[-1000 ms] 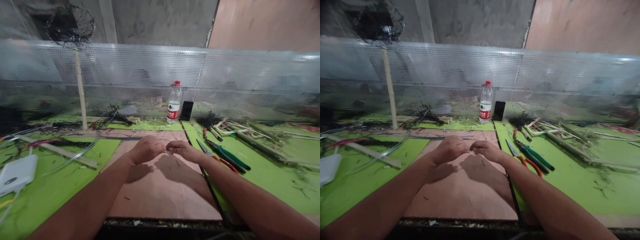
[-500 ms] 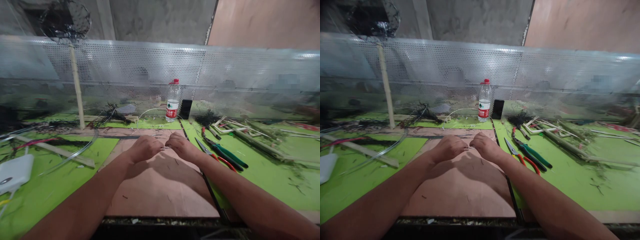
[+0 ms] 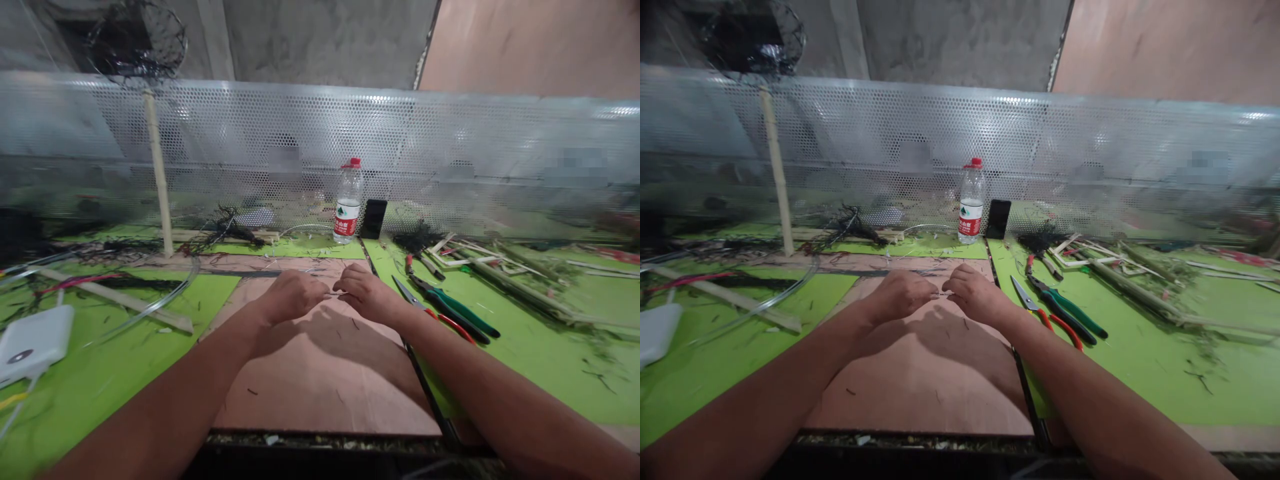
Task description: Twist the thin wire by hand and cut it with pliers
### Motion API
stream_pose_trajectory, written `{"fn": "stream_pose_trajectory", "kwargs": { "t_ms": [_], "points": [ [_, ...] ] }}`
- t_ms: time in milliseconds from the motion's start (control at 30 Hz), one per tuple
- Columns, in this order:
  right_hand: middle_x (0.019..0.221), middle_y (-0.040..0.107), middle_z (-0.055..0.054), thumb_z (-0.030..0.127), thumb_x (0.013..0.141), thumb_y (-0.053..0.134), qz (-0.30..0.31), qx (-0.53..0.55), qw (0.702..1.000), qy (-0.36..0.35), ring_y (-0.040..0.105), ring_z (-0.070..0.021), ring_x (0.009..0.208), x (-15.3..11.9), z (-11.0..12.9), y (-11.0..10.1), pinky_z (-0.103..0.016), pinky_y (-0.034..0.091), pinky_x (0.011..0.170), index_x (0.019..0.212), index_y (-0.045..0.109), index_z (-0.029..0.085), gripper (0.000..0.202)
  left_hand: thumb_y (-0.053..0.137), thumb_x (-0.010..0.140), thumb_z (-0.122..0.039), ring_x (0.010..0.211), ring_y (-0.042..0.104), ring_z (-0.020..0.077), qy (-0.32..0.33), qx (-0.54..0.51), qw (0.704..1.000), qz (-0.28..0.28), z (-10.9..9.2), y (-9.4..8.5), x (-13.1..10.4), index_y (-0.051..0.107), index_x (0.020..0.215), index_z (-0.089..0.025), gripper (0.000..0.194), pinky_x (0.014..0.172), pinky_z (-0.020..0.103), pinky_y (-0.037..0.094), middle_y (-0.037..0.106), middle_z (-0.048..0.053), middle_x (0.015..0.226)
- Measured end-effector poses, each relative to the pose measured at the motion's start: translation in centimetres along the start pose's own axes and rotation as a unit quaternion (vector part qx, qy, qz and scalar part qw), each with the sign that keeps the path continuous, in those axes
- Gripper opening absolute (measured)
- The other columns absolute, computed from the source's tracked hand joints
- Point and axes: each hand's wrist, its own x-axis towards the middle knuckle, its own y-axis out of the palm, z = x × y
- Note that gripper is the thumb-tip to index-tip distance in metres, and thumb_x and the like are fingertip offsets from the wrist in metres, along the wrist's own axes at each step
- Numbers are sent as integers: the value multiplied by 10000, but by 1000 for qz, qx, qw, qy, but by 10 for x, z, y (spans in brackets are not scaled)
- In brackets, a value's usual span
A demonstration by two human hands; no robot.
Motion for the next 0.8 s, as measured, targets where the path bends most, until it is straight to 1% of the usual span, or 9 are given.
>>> {"fn": "stream_pose_trajectory", "kwargs": {
  "t_ms": [167,300,367,433,533,667,800],
  "points": [
    [794,577,-94,178,879,443,5,-45,999,-1,488,-202,819,2,4,-1,-362,412,759,910,604,136,169,414,888,-389,557,506,110,-35,-29,999,4,0,0,1,630,667,-193,366,520,230,255,632,0,614],
    [805,594,-96,170,874,445,3,-62,998,-1,503,-209,839,1,5,-2,-367,418,780,929,612,137,178,402,893,-409,554,508,108,-42,-36,998,-3,1,1,2,631,664,-182,395,532,232,268,627,5,602],
    [846,607,-95,140,862,451,-6,-59,998,20,518,-206,867,-1,4,-1,-355,429,785,984,605,141,197,403,892,-412,558,513,110,-46,-32,998,-10,3,2,1,628,657,-179,401,534,234,275,625,6,603],
    [901,612,-93,115,847,456,-20,-50,997,58,541,-191,866,-3,2,1,-327,446,767,1030,592,146,231,403,893,-406,577,527,114,-48,-30,998,-21,5,3,1,633,677,-184,387,541,235,283,635,4,625],
    [950,612,-84,130,841,471,-27,-40,994,95,570,-171,836,-6,0,3,-298,464,732,1058,587,162,248,407,892,-404,582,528,114,-44,-31,998,-29,5,2,1,640,706,-196,363,543,234,283,644,-4,646],
    [954,618,-84,175,865,470,-17,-32,996,82,579,-172,851,-7,0,3,-301,472,745,1069,593,173,238,409,887,-413,538,491,107,-29,-19,999,-25,5,-1,0,633,664,-191,387,523,237,268,616,-3,594],
    [941,623,-88,194,885,451,-2,-28,997,66,581,-178,860,-5,0,1,-314,476,752,1082,591,165,243,413,883,-413,506,465,108,-17,-3,999,-29,7,0,0,631,646,-199,387,504,244,255,585,-11,546]
  ]
}}
